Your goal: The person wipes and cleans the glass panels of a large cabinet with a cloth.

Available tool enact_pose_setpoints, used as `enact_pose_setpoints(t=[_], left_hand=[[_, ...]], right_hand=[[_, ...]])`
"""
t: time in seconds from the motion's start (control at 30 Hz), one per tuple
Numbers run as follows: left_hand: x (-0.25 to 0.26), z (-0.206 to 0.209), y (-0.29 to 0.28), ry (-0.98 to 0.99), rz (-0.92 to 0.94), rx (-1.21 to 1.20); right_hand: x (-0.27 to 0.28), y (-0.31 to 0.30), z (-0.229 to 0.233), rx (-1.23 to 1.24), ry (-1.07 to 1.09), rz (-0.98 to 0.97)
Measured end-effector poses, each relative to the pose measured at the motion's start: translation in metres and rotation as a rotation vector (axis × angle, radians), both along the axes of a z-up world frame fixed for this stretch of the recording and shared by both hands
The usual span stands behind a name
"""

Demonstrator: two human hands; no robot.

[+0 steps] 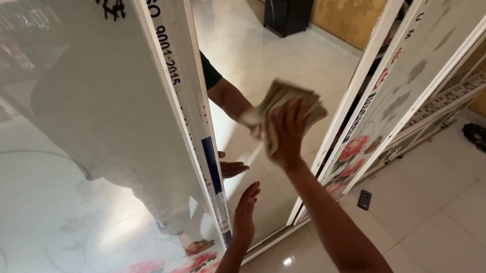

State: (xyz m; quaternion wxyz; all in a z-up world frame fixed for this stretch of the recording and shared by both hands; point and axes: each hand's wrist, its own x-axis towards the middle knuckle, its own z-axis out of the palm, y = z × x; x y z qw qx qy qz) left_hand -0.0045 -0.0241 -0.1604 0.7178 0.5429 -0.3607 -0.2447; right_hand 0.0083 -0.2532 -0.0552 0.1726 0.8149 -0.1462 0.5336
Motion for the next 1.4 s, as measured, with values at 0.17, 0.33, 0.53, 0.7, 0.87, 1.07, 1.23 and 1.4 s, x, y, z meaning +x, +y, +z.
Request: enact_pose_setpoints(t=[0.17, 0.33, 0.53, 0.7, 0.87, 1.07, 1.23, 1.4], left_hand=[[0.003, 0.005, 0.002, -0.020, 0.009, 0.039], [0.001, -0.008, -0.004, -0.048, -0.021, 0.020], [0.001, -0.011, -0.005, -0.059, -0.059, 0.000], [0.005, -0.027, -0.010, 0.004, -0.037, 0.014], [0.008, -0.024, -0.013, 0.012, -0.063, -0.010], [0.006, -0.029, -0.024, 0.000, -0.128, -0.014], [0.008, -0.024, -0.030, -0.016, -0.138, -0.001], [0.014, -0.031, -0.031, 0.070, -0.106, 0.003]], right_hand=[[0.013, 0.020, 0.071, 0.202, -0.327, 0.096], [0.020, 0.069, 0.085, 0.331, -0.464, 0.127], [-0.005, 0.041, 0.005, 0.023, -0.131, 0.226], [-0.017, -0.018, 0.029, 0.461, -0.444, 0.168], [-0.008, -0.008, 0.124, 0.450, -0.574, 0.184], [-0.004, 0.065, 0.134, 0.106, -0.254, 0.196], [-0.017, 0.017, 0.057, 0.212, -0.133, 0.106], [-0.027, -0.050, 0.114, 0.360, -0.456, 0.115]])
